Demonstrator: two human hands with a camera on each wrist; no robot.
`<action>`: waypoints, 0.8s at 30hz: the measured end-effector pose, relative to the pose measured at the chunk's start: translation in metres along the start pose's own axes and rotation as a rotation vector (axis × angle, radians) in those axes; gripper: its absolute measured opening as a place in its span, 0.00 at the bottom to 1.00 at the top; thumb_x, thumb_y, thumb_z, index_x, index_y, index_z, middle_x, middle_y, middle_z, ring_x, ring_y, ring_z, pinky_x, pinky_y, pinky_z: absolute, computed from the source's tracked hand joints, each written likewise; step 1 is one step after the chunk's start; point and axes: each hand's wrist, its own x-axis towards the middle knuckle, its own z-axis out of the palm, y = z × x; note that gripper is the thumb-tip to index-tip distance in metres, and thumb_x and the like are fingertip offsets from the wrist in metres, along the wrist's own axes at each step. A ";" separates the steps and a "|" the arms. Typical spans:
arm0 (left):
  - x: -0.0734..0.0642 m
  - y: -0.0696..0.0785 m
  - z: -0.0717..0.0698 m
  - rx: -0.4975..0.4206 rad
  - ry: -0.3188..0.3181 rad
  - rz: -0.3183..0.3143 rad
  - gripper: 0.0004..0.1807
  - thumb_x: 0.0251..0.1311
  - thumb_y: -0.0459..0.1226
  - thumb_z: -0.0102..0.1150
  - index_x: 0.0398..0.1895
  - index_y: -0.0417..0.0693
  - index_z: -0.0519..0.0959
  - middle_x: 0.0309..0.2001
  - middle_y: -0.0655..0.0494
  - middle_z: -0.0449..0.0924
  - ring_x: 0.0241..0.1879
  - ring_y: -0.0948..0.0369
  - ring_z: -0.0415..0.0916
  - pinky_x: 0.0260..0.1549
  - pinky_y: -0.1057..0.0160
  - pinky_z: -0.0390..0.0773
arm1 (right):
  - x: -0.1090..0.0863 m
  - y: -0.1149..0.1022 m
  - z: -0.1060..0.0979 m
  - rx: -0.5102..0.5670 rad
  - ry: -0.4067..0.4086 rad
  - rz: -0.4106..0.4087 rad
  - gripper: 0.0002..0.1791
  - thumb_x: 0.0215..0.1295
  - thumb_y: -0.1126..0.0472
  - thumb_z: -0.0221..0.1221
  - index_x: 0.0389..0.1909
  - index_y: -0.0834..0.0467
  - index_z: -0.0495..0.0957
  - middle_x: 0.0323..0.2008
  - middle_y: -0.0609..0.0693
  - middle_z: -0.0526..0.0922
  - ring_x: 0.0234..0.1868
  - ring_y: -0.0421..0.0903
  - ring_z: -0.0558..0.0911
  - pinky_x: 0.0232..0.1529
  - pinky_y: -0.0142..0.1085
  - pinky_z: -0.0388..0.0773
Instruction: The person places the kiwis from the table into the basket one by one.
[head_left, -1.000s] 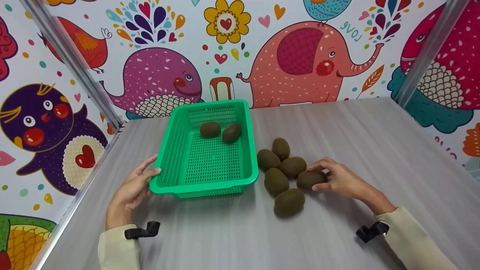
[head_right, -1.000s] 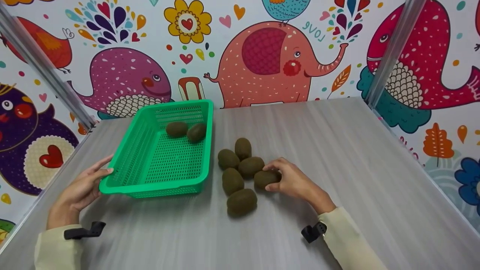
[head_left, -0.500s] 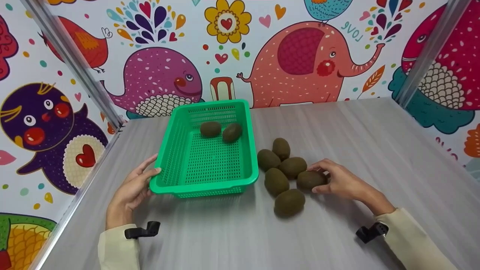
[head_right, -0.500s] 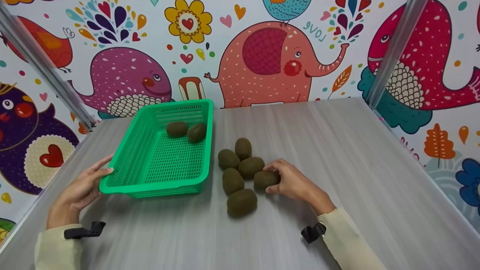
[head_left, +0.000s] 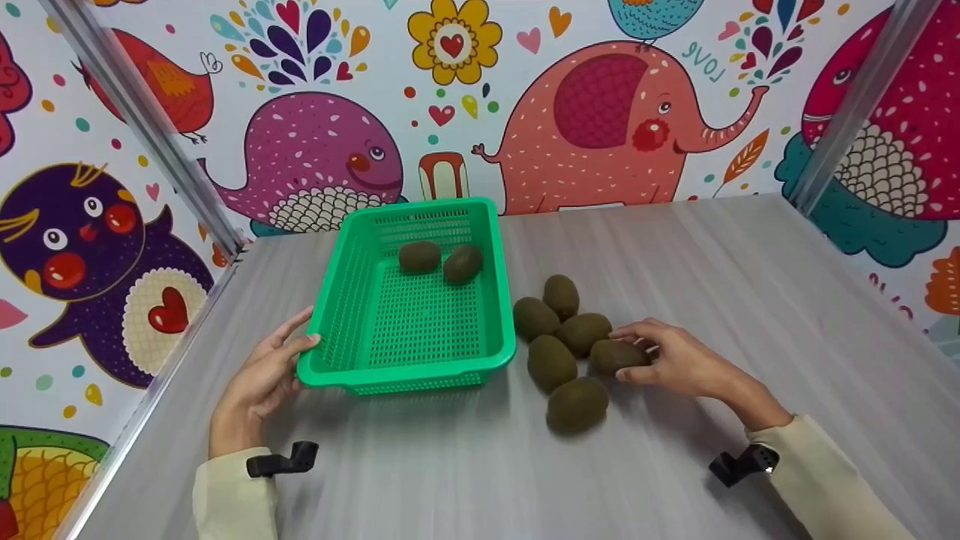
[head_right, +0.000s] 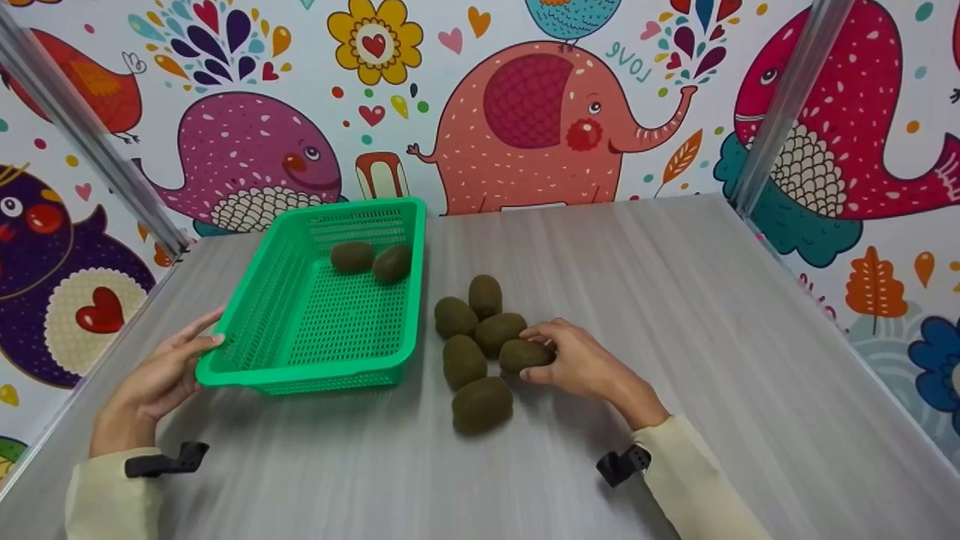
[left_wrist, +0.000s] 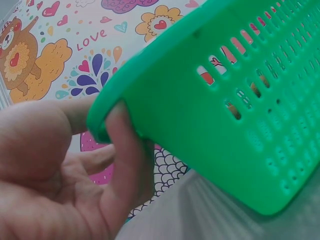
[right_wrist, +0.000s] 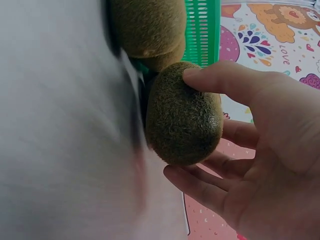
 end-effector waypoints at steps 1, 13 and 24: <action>0.000 0.000 0.000 -0.003 0.000 -0.002 0.38 0.75 0.37 0.50 0.81 0.53 0.45 0.44 0.61 0.85 0.37 0.65 0.86 0.36 0.64 0.86 | 0.000 -0.001 0.000 0.001 -0.004 0.005 0.27 0.58 0.53 0.71 0.58 0.56 0.79 0.49 0.51 0.81 0.51 0.50 0.80 0.50 0.39 0.79; -0.001 -0.001 -0.001 0.003 -0.007 0.013 0.38 0.75 0.37 0.50 0.81 0.52 0.45 0.41 0.62 0.86 0.35 0.66 0.86 0.34 0.66 0.85 | 0.007 -0.010 -0.009 0.055 -0.017 0.038 0.28 0.60 0.51 0.69 0.59 0.57 0.78 0.51 0.54 0.80 0.52 0.50 0.79 0.50 0.37 0.79; -0.001 0.000 -0.001 0.027 0.014 0.006 0.38 0.75 0.38 0.51 0.81 0.53 0.45 0.45 0.61 0.83 0.38 0.66 0.86 0.37 0.65 0.86 | 0.031 -0.039 -0.018 0.240 -0.051 0.263 0.32 0.66 0.47 0.63 0.66 0.59 0.72 0.60 0.61 0.76 0.58 0.57 0.77 0.57 0.45 0.78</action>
